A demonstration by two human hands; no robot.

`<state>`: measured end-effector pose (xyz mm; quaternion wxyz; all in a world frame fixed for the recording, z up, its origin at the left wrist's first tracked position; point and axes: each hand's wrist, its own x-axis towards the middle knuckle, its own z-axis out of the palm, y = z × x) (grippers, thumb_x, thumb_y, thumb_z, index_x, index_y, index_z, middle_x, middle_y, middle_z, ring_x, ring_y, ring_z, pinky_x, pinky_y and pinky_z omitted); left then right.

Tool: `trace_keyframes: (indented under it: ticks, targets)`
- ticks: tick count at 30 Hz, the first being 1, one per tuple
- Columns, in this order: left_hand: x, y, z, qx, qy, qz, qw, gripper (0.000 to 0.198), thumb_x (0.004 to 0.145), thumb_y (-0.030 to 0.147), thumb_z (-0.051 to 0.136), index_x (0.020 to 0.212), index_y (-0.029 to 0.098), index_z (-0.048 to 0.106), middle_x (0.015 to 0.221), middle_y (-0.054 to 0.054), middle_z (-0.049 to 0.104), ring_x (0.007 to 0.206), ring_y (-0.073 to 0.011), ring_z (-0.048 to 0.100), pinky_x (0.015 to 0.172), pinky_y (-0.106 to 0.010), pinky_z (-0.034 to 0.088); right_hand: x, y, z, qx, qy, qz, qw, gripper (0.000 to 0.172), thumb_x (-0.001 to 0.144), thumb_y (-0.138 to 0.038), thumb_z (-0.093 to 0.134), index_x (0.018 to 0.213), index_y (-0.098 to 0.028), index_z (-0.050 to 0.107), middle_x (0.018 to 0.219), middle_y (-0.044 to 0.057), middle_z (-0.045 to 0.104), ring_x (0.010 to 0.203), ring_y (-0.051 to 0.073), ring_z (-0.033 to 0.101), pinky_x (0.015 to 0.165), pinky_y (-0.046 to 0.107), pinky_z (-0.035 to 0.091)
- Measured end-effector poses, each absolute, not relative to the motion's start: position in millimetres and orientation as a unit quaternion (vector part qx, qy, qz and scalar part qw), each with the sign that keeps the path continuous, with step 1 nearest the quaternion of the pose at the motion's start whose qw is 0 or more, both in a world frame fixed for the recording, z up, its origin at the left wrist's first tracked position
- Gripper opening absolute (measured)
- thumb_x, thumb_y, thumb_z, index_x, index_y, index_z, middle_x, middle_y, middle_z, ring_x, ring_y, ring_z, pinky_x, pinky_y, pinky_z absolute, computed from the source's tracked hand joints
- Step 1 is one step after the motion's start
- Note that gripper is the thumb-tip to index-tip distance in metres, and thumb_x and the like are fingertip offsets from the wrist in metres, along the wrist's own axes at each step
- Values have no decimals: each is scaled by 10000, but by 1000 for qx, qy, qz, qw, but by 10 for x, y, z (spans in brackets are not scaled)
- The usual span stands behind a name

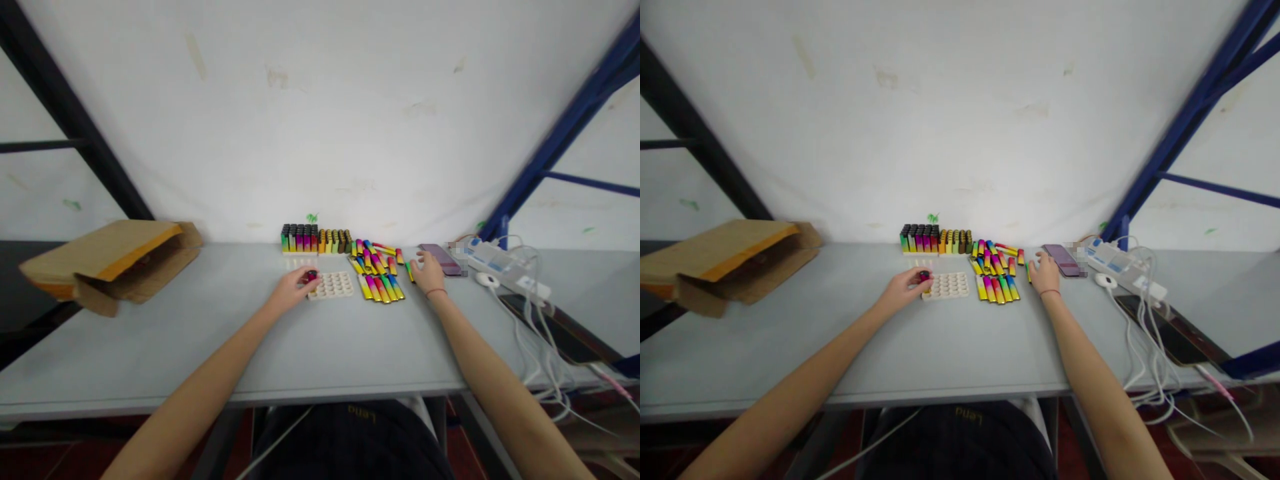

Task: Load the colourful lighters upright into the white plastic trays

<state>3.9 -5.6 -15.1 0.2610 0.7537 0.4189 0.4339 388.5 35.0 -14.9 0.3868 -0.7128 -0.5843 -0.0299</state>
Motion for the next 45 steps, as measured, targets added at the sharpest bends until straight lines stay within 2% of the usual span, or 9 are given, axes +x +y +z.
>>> trace_keyframes:
  ticks: [4, 11, 14, 25, 30, 35, 38, 41, 45]
  targets:
    - [78, -71, -141, 748, 413, 443, 269, 412, 842, 504, 644, 1096, 181, 674, 963, -63, 756, 861, -219, 728, 863, -373, 601, 3408, 109, 40, -576, -709, -18, 406, 200, 866, -252, 509, 913, -154, 677, 904, 119, 714, 808, 231, 643, 800, 361, 506]
    - [154, -182, -80, 753, 399, 458, 253, 522, 874, 456, 642, 1323, 210, 544, 1043, -56, 763, 979, -229, 735, 910, -361, 581, 2267, -311, 311, -376, -820, 161, 400, 282, 915, -337, 624, 1121, -163, 703, 958, 83, 735, 709, 145, 639, 694, 273, 521]
    - [178, -230, -47, 766, 392, 452, 233, 506, 885, 435, 629, 1332, 219, 526, 1115, -62, 754, 945, -216, 741, 912, -353, 576, 2107, -303, 356, -354, -827, 170, 402, 199, 909, -296, 649, 1039, -173, 735, 915, 68, 730, 686, 132, 620, 689, 266, 516]
    - [269, -266, -17, 796, 366, 445, 186, 310, 905, 383, 625, 1179, 240, 602, 1107, -28, 742, 889, -182, 733, 858, -317, 580, 2226, -353, 375, -337, -833, 168, 405, 223, 946, -306, 592, 1003, -187, 772, 940, 84, 728, 780, 162, 636, 745, 296, 525]
    - [350, -100, 126, 771, 383, 474, 185, 256, 875, 381, 687, 1073, 227, 636, 970, -24, 749, 841, -180, 726, 833, -322, 581, 2538, -218, 495, -411, -759, 195, 466, 375, 911, -407, 583, 1181, -171, 695, 1029, 94, 719, 770, 161, 642, 686, 288, 534]
    - [536, 293, 289, 732, 411, 493, 230, 280, 845, 343, 707, 1074, 203, 627, 798, 3, 703, 778, -178, 710, 744, -292, 573, 3062, -23, 502, -497, -634, 223, 548, 386, 841, -451, 593, 1082, -159, 665, 903, 61, 703, 658, 140, 619, 583, 269, 513]
    - [689, 497, 320, 720, 447, 485, 216, 252, 834, 291, 710, 1059, 199, 641, 856, -10, 711, 812, -182, 708, 775, -286, 556, 3256, 17, 389, -512, -608, 239, 558, 360, 820, -423, 590, 1042, -145, 646, 805, 39, 681, 590, 130, 591, 534, 257, 491]
    - [836, 611, 287, 717, 486, 468, 174, 241, 851, 270, 694, 1079, 210, 648, 907, -7, 725, 802, -183, 699, 793, -292, 537, 3267, 4, 226, -522, -636, 204, 531, 266, 852, -366, 548, 969, -152, 656, 794, 42, 689, 641, 148, 607, 610, 289, 517]
    - [966, 686, 171, 737, 513, 416, 144, 232, 852, 271, 699, 1067, 197, 656, 1011, -37, 736, 839, -209, 688, 834, -323, 518, 3060, -79, 80, -457, -798, 111, 376, 161, 881, -224, 547, 859, -164, 694, 846, 70, 716, 820, 195, 631, 816, 357, 502]
